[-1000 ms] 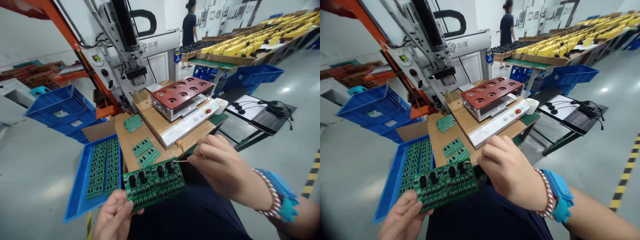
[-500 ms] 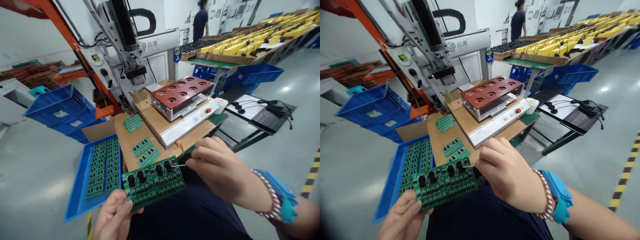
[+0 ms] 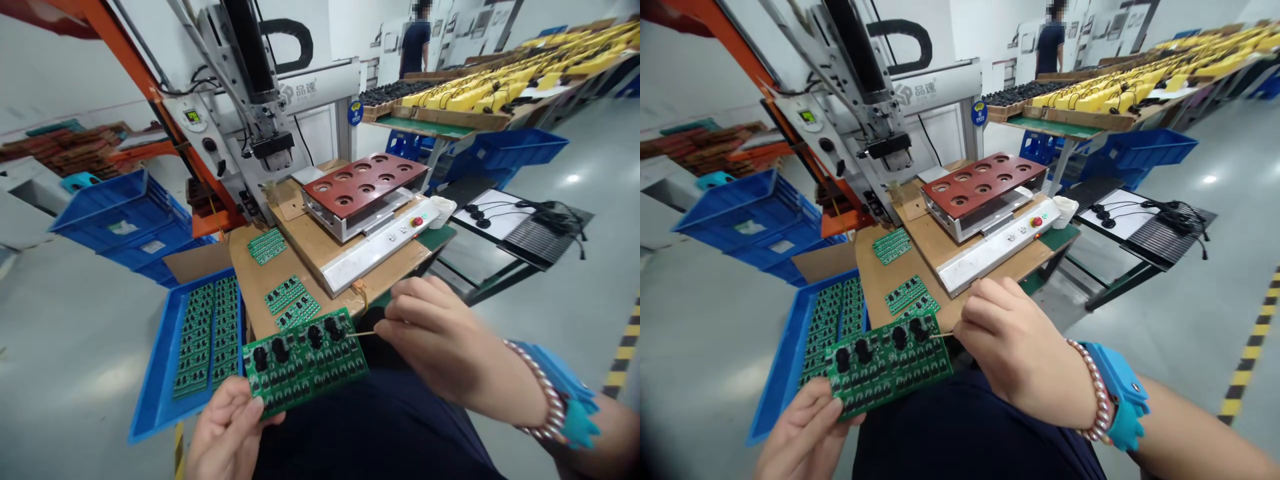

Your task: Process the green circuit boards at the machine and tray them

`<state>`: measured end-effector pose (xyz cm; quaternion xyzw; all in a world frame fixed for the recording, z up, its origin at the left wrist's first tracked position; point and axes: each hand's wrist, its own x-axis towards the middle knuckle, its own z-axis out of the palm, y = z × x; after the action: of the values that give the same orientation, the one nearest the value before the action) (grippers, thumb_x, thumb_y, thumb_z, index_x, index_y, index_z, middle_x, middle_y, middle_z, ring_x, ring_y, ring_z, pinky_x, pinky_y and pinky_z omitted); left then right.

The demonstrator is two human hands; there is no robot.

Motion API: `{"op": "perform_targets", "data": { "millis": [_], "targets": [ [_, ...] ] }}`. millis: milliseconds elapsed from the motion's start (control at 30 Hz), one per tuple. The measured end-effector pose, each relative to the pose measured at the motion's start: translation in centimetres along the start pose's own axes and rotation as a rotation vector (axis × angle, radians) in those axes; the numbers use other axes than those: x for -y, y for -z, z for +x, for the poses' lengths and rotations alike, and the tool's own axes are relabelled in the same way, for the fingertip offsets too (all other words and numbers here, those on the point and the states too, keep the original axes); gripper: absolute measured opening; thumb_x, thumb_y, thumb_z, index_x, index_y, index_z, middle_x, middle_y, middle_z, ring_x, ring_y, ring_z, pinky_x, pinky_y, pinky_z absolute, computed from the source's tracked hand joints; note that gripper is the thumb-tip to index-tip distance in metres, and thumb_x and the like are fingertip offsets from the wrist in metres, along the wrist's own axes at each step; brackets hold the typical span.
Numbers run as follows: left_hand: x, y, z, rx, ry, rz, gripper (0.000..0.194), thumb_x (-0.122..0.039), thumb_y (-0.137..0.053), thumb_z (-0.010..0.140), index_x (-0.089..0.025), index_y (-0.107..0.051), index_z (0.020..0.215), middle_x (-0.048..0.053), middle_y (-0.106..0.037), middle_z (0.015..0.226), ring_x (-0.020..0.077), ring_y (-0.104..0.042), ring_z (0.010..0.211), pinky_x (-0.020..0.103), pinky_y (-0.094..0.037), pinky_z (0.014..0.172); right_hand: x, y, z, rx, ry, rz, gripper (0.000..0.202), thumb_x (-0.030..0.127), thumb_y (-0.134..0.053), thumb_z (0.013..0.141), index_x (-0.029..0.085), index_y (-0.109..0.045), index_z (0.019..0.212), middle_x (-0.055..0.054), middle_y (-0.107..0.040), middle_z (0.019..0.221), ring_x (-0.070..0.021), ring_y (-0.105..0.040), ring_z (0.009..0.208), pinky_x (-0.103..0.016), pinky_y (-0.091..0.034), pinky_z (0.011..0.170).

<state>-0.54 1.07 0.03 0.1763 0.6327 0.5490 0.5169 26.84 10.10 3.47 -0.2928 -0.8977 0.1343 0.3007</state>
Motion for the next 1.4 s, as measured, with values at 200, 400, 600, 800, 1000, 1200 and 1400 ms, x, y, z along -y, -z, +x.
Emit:
{"op": "perform_targets", "data": {
  "millis": [200,400,600,800,1000,1200,1400],
  "targets": [
    [0.0,-0.1,0.1,0.022,-0.002,-0.021,0.027,-0.020,-0.083,0.051,-0.021,-0.064,0.070,-0.002,-0.063,0.059,0.0133,-0.058,0.057,0.022,-0.053,0.054,-0.1,-0.5,0.1,-0.013,0.009,0.023,0.018,0.003,-0.045,0.080,0.011,-0.060,0.086,-0.006,-0.052,0.077,-0.0162,-0.040,0.075,-0.033,-0.030,0.064],
    [0.0,-0.1,0.1,0.014,-0.023,-0.017,0.028,-0.021,-0.083,0.049,-0.020,-0.063,0.070,-0.002,-0.064,0.060,0.0142,-0.059,0.057,0.022,-0.053,0.052,0.0,-0.2,0.2,-0.005,-0.002,-0.010,0.018,0.004,-0.045,0.080,0.012,-0.060,0.086,-0.005,-0.052,0.076,-0.0165,-0.042,0.075,-0.033,-0.030,0.065],
    [-0.2,-0.2,0.0,0.013,-0.017,-0.022,0.028,-0.020,-0.083,0.048,-0.020,-0.064,0.068,-0.001,-0.065,0.063,0.0144,-0.060,0.058,0.022,-0.053,0.052,0.0,-0.2,0.0,-0.007,-0.005,-0.009,0.017,0.004,-0.045,0.081,0.013,-0.058,0.087,-0.004,-0.052,0.077,-0.0162,-0.041,0.076,-0.033,-0.029,0.065],
    [0.0,0.1,0.0,0.009,-0.014,-0.028,0.027,-0.020,-0.083,0.050,-0.021,-0.065,0.069,-0.001,-0.066,0.062,0.0146,-0.060,0.058,0.022,-0.054,0.053,-0.3,-0.2,0.1,-0.014,0.001,-0.020,0.020,0.004,-0.044,0.081,0.014,-0.058,0.091,-0.004,-0.051,0.076,-0.0162,-0.042,0.075,-0.033,-0.028,0.065],
    [0.3,0.3,0.2,0.040,-0.026,-0.016,0.028,-0.020,-0.083,0.052,-0.021,-0.064,0.072,-0.001,-0.067,0.064,0.0149,-0.061,0.060,0.022,-0.054,0.054,-0.3,-0.1,0.3,-0.032,-0.013,-0.048,0.020,0.006,-0.044,0.082,0.014,-0.059,0.091,-0.004,-0.053,0.076,-0.0166,-0.044,0.076,-0.032,-0.030,0.065],
    [0.6,1.4,1.2,-0.031,-0.053,-0.080,0.021,-0.019,-0.080,0.057,-0.018,-0.065,0.072,-0.003,-0.060,0.058,0.0136,-0.057,0.054,0.027,-0.055,0.053,-0.8,-0.5,0.0,-0.038,0.013,-0.006,0.016,0.009,-0.049,0.082,0.016,-0.058,0.092,-0.006,-0.054,0.078,-0.0191,-0.047,0.080,-0.035,-0.036,0.068],
    [0.7,9.9,5.0,-0.353,-0.199,-0.213,0.017,-0.010,-0.077,0.059,-0.016,-0.066,0.071,-0.004,-0.065,0.070,0.0123,-0.061,0.068,0.023,-0.056,0.067,-2.8,-2.4,0.1,-0.109,-0.113,0.114,0.012,0.016,-0.054,0.083,0.023,-0.058,0.092,-0.005,-0.058,0.084,-0.0197,-0.052,0.082,-0.036,-0.042,0.071]
  ]
}}
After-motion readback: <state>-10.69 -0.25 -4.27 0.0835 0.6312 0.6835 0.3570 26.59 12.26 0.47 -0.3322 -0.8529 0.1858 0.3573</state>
